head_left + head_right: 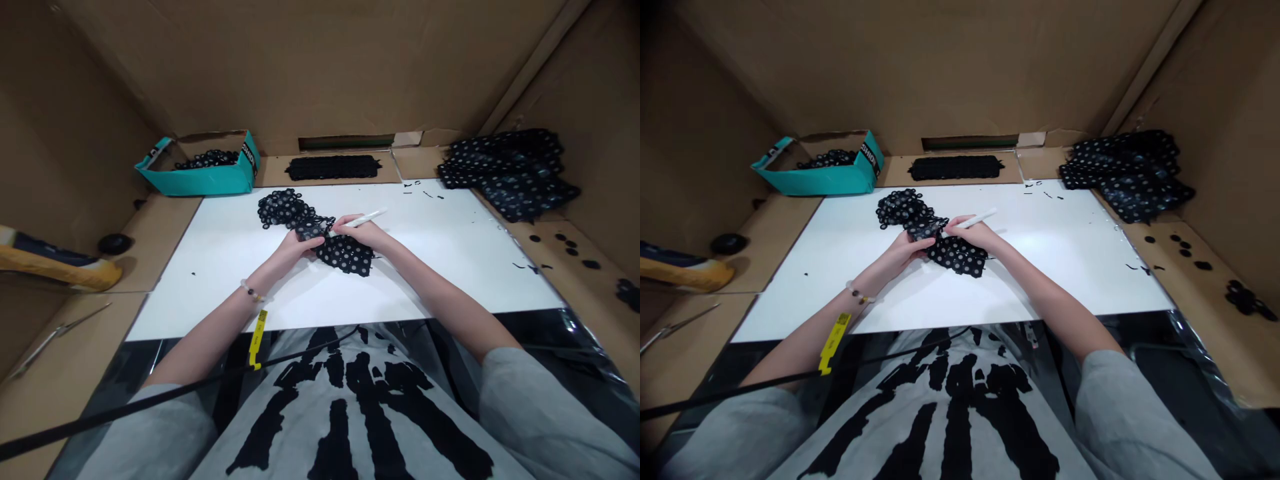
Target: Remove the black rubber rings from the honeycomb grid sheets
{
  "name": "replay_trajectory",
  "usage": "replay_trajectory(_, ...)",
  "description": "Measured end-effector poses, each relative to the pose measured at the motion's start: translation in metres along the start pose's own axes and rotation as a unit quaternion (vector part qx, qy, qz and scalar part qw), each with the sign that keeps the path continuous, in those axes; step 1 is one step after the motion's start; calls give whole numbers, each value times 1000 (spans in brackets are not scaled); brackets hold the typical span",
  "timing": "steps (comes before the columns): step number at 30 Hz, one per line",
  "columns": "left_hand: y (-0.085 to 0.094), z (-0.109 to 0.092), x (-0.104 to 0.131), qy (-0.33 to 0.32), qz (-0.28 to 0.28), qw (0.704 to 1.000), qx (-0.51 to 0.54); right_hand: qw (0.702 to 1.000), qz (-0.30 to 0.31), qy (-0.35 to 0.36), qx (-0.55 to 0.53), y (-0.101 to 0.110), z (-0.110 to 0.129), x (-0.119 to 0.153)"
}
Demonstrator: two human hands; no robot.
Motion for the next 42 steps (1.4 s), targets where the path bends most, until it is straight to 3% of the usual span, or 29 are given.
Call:
replay_trajectory(8, 6, 11, -9, -34, -25, 989, -141, 998, -57, 20, 8, 3, 13, 8)
replay_trajectory(17, 7, 12, -8, 3, -32, 999, 24, 994, -110, -10, -2, 4, 3, 10)
replay_trajectory(36, 8, 12, -7, 23, -56, 997, 52, 990, -143, -13, -6, -4, 3, 17)
replay_trajectory(42, 7, 14, -8, 31, -55, 996, 66, 986, -134, 49, 85, -19, 6, 23)
Point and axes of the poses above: each hand's wrist, its own x-axis away from the middle knuckle, its own y-axis out of the back of the hand, z = x × y, the point moved 8 cm from there along -x, towards the middle knuckle, and after that the axes turned 4 degrees about -x, right-handed, at the moved point
